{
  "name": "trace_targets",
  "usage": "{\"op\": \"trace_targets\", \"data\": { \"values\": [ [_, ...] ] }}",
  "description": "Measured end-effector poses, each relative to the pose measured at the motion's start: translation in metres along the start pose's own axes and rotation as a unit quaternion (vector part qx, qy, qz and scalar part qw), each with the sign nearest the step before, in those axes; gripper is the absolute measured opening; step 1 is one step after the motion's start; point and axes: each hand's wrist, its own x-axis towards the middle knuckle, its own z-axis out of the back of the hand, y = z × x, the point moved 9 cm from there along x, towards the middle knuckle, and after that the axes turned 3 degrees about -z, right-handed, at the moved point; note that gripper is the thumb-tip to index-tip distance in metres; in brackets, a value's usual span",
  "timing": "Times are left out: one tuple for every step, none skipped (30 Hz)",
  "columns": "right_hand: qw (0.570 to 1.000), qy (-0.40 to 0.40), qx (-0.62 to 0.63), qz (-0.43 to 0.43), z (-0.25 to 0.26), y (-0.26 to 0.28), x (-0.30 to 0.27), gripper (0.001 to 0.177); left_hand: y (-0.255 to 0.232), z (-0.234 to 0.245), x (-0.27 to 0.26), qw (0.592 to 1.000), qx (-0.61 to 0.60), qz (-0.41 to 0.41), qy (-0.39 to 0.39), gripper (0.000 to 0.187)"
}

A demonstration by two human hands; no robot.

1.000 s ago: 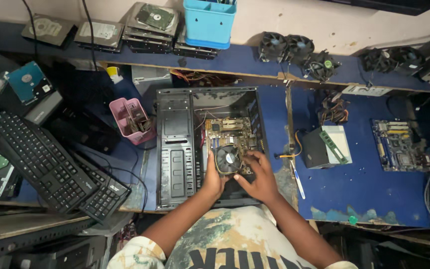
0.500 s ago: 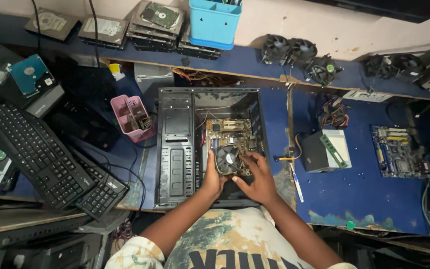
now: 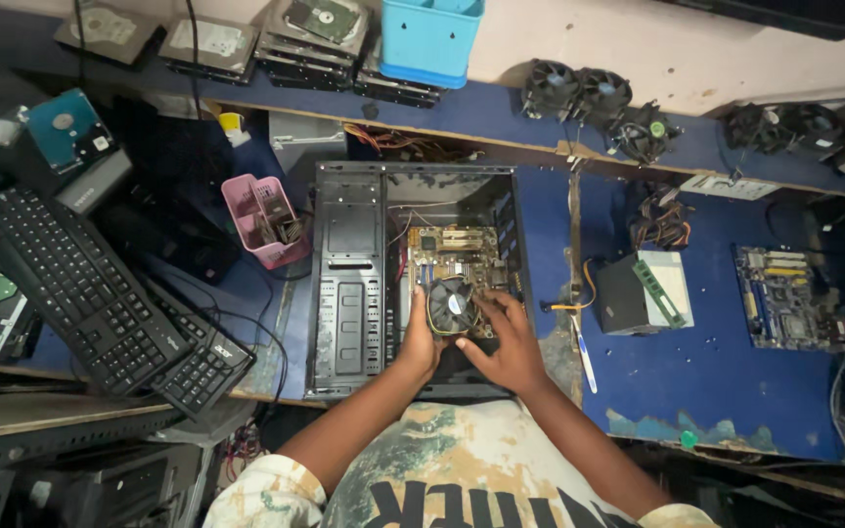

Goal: The person uses a yellow screwdriver to tighten screws on the motherboard inside an open desktop computer case. They then pick up a CPU fan and place it onto the motherboard, adjusting its position.

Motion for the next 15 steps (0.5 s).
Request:
{"op": "trace_targets", "data": {
  "values": [
    [1.000,-0.001,-0.005,0.003,-0.0001,0.0004,0.0002,0.070,-0.0004,-0.0008,0.0005,1.000,-0.003,0.000,0.003,0.071],
    [1.000,0.000,-0.004,0.003,-0.0003,0.0006,0.0000,0.070,-0.0017,-0.0020,0.0006,1.000,-0.005,-0.007,0.009,0.071],
    [1.000,0.001,-0.003,0.004,-0.0004,0.0010,-0.0002,0.070,-0.0026,-0.0029,0.0004,1.000,-0.007,-0.013,0.015,0.070],
    [1.000,0.000,-0.001,0.004,-0.0005,0.0015,0.0002,0.070,-0.0039,-0.0036,0.0007,1.000,-0.009,-0.020,0.022,0.070],
    [1.000,0.002,0.001,0.000,-0.0006,0.0011,0.0011,0.070,-0.0040,-0.0026,0.0018,1.000,-0.009,-0.019,0.020,0.070],
    [1.000,0.004,0.002,-0.005,-0.0002,0.0007,0.0010,0.070,-0.0031,-0.0017,0.0025,1.000,-0.009,-0.017,0.017,0.070],
    [1.000,0.006,0.003,-0.010,0.0001,0.0004,0.0010,0.070,-0.0021,-0.0007,0.0027,1.000,-0.010,-0.016,0.014,0.071],
    [1.000,0.006,0.000,-0.010,0.0005,0.0011,0.0017,0.070,-0.0026,-0.0009,0.0030,1.000,-0.007,-0.019,0.018,0.071],
    [1.000,0.005,-0.003,-0.011,0.0004,0.0022,0.0022,0.070,-0.0034,-0.0010,0.0031,1.000,-0.005,-0.023,0.021,0.071],
    [1.000,0.005,-0.007,-0.012,0.0006,0.0032,0.0019,0.071,-0.0036,-0.0013,0.0030,0.999,-0.002,-0.026,0.024,0.072],
    [1.000,0.001,0.002,-0.008,0.0013,0.0052,0.0012,0.071,-0.0028,-0.0004,0.0031,0.999,-0.001,-0.024,0.022,0.071],
    [1.000,-0.003,0.010,-0.003,0.0022,0.0069,0.0013,0.070,-0.0024,0.0001,0.0042,1.000,-0.001,-0.022,0.020,0.071],
    [1.000,-0.007,0.019,0.001,0.0034,0.0083,0.0014,0.070,-0.0017,0.0010,0.0052,1.000,-0.002,-0.021,0.017,0.070],
    [1.000,-0.005,0.015,0.004,0.0034,0.0091,0.0013,0.071,-0.0004,0.0030,0.0056,1.000,0.000,-0.018,0.014,0.071],
    [1.000,-0.003,0.012,0.006,0.0031,0.0094,0.0019,0.071,0.0008,0.0051,0.0066,1.000,0.001,-0.015,0.010,0.071]
  ]
}}
